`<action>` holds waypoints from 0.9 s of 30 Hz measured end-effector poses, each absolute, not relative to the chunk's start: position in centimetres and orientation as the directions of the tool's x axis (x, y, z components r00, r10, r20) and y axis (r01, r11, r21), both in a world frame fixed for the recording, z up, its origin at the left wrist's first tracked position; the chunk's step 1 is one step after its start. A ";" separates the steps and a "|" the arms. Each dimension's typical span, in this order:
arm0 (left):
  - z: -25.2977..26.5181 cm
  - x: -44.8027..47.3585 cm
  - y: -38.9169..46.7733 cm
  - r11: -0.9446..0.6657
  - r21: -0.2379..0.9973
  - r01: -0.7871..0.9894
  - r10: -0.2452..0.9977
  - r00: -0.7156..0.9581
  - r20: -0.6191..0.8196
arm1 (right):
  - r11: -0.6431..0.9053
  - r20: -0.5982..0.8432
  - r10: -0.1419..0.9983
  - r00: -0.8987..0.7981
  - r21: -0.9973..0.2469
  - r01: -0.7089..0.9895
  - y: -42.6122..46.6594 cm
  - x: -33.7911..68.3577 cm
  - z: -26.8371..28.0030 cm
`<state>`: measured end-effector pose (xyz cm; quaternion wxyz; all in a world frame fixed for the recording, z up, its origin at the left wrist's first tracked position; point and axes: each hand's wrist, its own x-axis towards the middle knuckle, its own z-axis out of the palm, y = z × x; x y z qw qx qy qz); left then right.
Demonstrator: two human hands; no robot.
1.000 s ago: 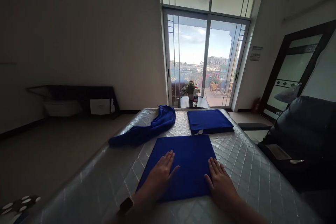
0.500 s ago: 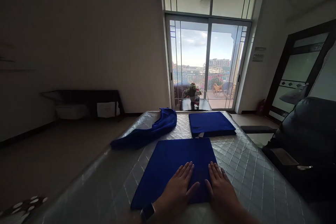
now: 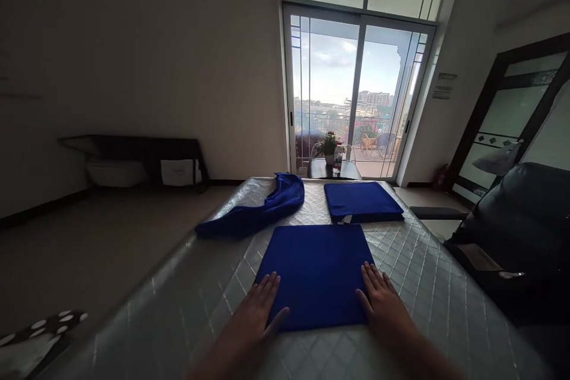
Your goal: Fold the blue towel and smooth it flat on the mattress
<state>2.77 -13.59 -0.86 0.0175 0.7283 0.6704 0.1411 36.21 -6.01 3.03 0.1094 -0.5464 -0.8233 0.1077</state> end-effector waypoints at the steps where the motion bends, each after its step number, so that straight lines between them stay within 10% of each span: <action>1: -0.9 2.7 -13.6 -0.111 0.232 0.966 0.981 0.069 0.183 | 0.379 0.057 0.923 -0.380 -0.286 0.880 -6.0 36.2 3.0; 27: 0.4 2.8 -13.8 -0.070 0.339 0.938 0.996 0.046 0.080 | 0.379 0.001 0.924 -0.383 -0.145 0.914 0.1 33.5 4.4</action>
